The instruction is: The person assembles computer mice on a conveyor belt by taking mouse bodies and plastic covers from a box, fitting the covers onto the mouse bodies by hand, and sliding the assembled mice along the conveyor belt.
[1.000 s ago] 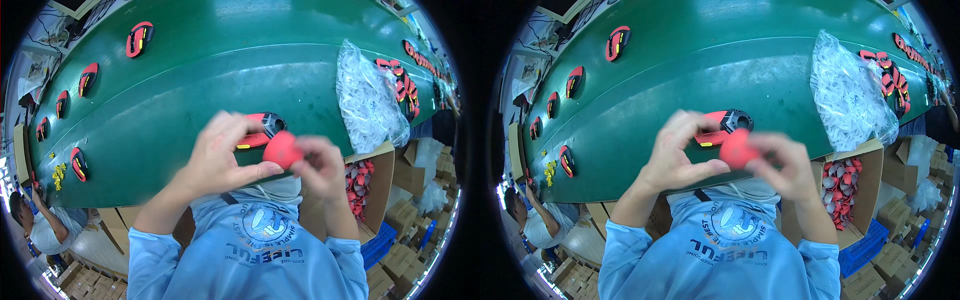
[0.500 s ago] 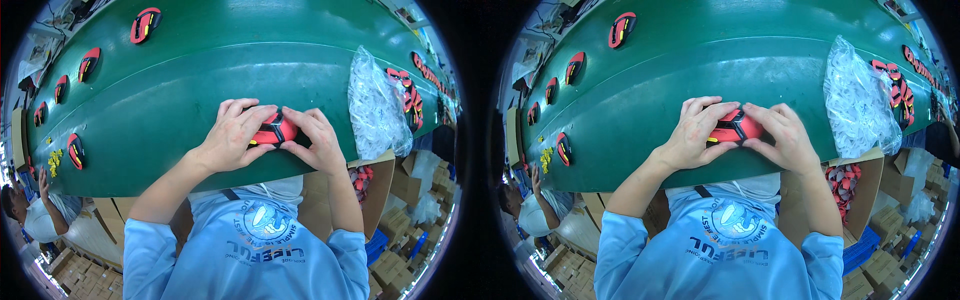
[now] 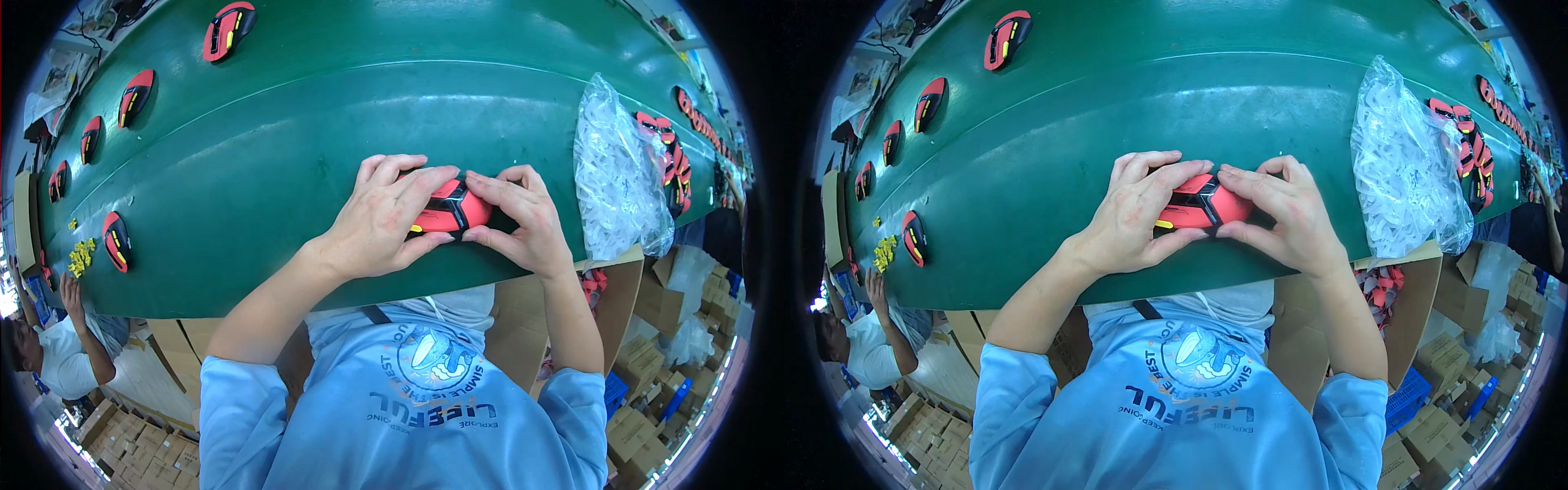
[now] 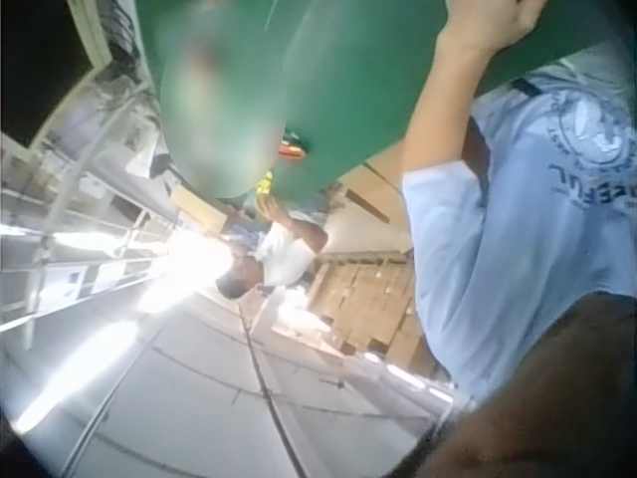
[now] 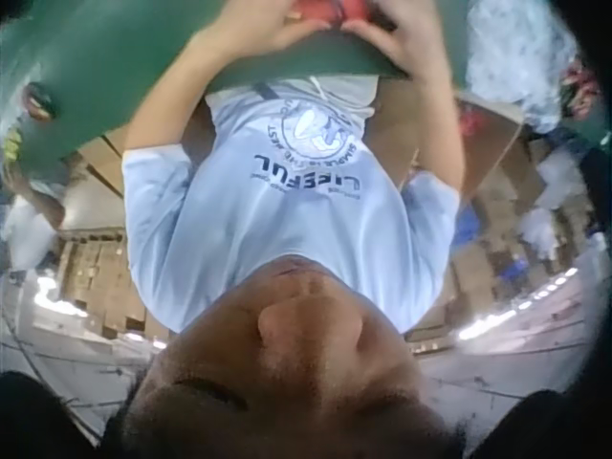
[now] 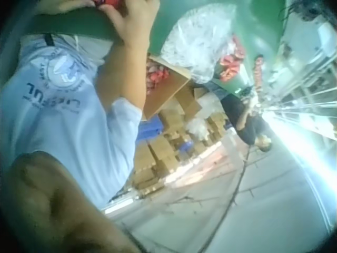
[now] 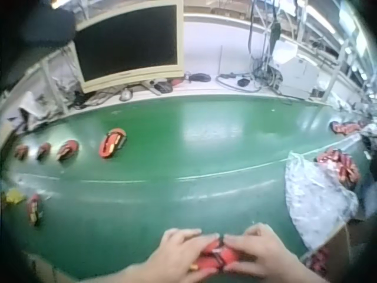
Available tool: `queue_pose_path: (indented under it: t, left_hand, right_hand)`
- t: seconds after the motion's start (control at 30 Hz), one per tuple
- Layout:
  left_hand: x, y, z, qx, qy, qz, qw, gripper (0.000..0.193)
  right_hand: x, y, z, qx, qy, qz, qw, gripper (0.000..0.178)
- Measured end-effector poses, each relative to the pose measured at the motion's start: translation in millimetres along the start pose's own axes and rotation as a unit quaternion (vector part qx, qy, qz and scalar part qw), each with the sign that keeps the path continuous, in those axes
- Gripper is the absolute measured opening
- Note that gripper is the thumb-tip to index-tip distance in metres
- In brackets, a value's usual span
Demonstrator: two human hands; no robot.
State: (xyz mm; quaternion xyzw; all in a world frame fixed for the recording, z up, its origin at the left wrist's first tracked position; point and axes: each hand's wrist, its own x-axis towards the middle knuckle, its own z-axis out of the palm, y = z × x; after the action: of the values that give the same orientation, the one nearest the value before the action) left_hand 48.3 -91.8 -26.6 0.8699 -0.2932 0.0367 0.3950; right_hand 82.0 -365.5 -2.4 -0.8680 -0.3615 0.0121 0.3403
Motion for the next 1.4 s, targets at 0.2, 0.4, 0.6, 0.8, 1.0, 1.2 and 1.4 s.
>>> queue_pose_path:
  t: [0.2,0.4,0.6,0.8,1.0,1.2,1.4]
  left_hand:
    - [3,0,-1,0.001,0.003,0.007,1.0,0.083]
    - [10,4,1,0.094,0.004,0.114,0.989,0.078]
    - [15,-8,0,0.012,-0.013,0.105,0.994,0.075]
    - [18,-10,1,0.008,-0.006,0.098,0.995,0.074]
    - [27,-4,1,0.096,-0.023,0.197,0.975,0.055]
    - [25,-3,-1,0.122,-0.039,0.205,0.97,0.052]
    - [8,-18,8,-0.062,-0.079,0.089,0.991,0.057]
  right_hand:
    - [-9,-10,4,-0.055,0.006,0.024,0.998,0.069]
    - [-14,-1,5,-0.085,0.014,0.011,0.996,0.069]
    - [-5,4,5,-0.026,0.011,0.041,0.999,0.072]
    - [-9,8,4,-0.057,0.033,0.007,0.998,0.071]
    - [-6,7,5,-0.061,0.011,0.048,0.997,0.064]
    - [38,-17,-25,0.026,0.133,0.064,0.989,0.044]
    - [78,-54,56,0.032,0.118,-0.031,0.992,0.041]
